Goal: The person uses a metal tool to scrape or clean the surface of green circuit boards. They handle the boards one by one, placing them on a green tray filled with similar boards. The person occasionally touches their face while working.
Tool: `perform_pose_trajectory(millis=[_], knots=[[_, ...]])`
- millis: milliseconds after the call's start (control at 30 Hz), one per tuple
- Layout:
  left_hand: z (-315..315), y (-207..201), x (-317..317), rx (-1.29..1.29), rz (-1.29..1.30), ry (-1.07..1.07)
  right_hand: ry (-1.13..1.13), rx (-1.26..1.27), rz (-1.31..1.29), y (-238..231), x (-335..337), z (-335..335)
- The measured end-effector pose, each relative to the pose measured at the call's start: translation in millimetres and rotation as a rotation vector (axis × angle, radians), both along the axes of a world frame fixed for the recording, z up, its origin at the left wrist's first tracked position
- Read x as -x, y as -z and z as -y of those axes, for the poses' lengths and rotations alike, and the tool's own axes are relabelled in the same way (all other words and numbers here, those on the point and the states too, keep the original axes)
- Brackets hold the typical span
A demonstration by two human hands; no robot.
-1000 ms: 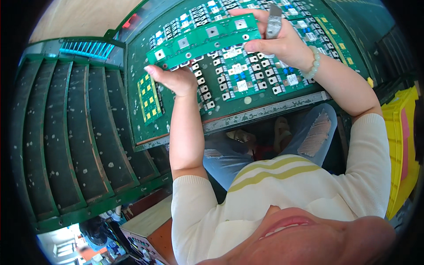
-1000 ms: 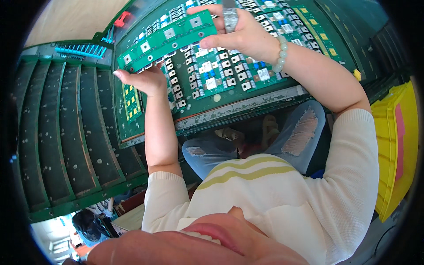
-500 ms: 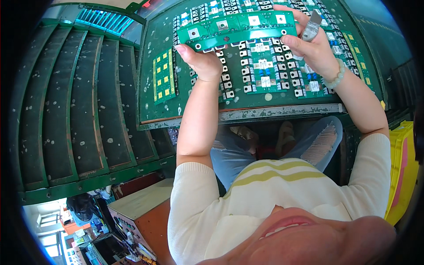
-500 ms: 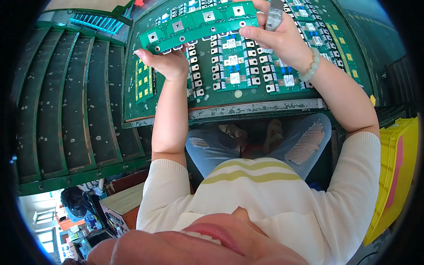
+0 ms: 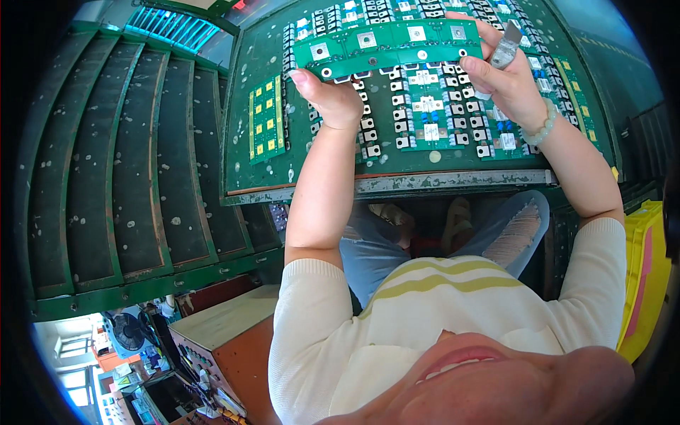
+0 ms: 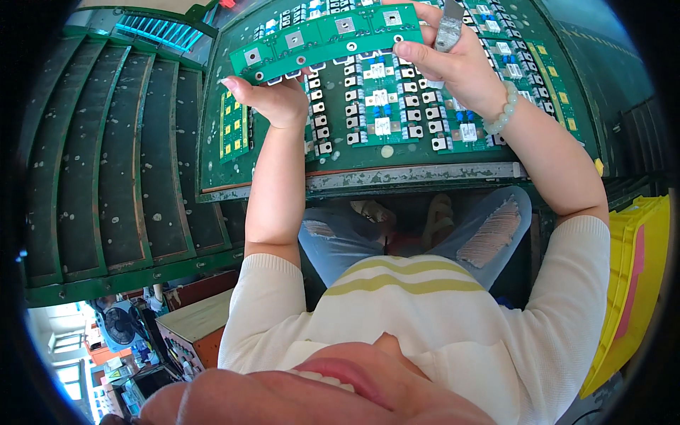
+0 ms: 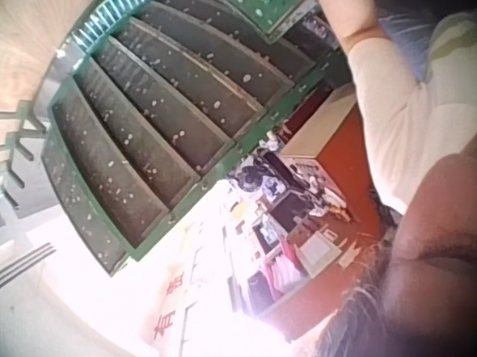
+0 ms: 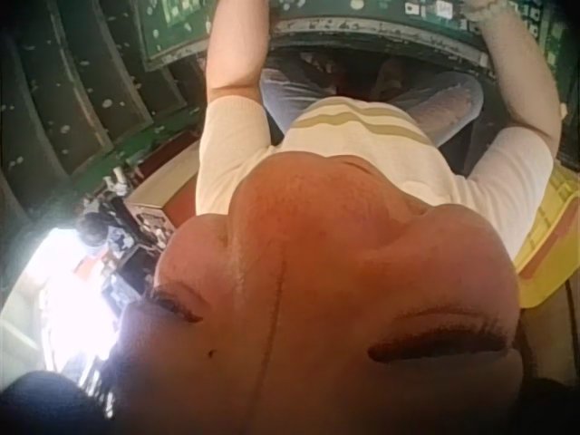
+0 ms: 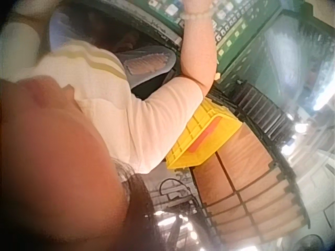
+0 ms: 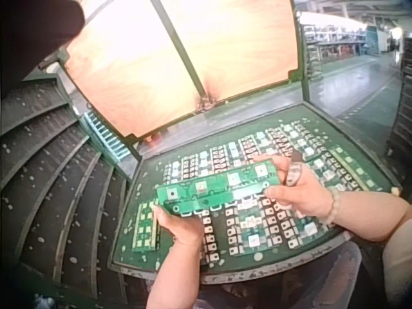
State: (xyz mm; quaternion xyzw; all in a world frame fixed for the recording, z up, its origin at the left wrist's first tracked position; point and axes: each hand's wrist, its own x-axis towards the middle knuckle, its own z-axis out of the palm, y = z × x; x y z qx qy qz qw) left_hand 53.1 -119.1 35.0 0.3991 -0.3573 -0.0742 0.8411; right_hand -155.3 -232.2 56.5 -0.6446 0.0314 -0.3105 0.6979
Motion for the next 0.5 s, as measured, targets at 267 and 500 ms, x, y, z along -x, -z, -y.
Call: perform_pose_trajectory(millis=[267,500], knots=[[-1.6,5.1,-6.4,0.010,-0.077,-0.006,-0.023,-0.033,0.008,3.2,0.3,3.8],[-3.2,-4.1,0.3,0.023,-0.144,-0.011,-0.005,-0.002,0.021,8.0,-0.5,8.8]])
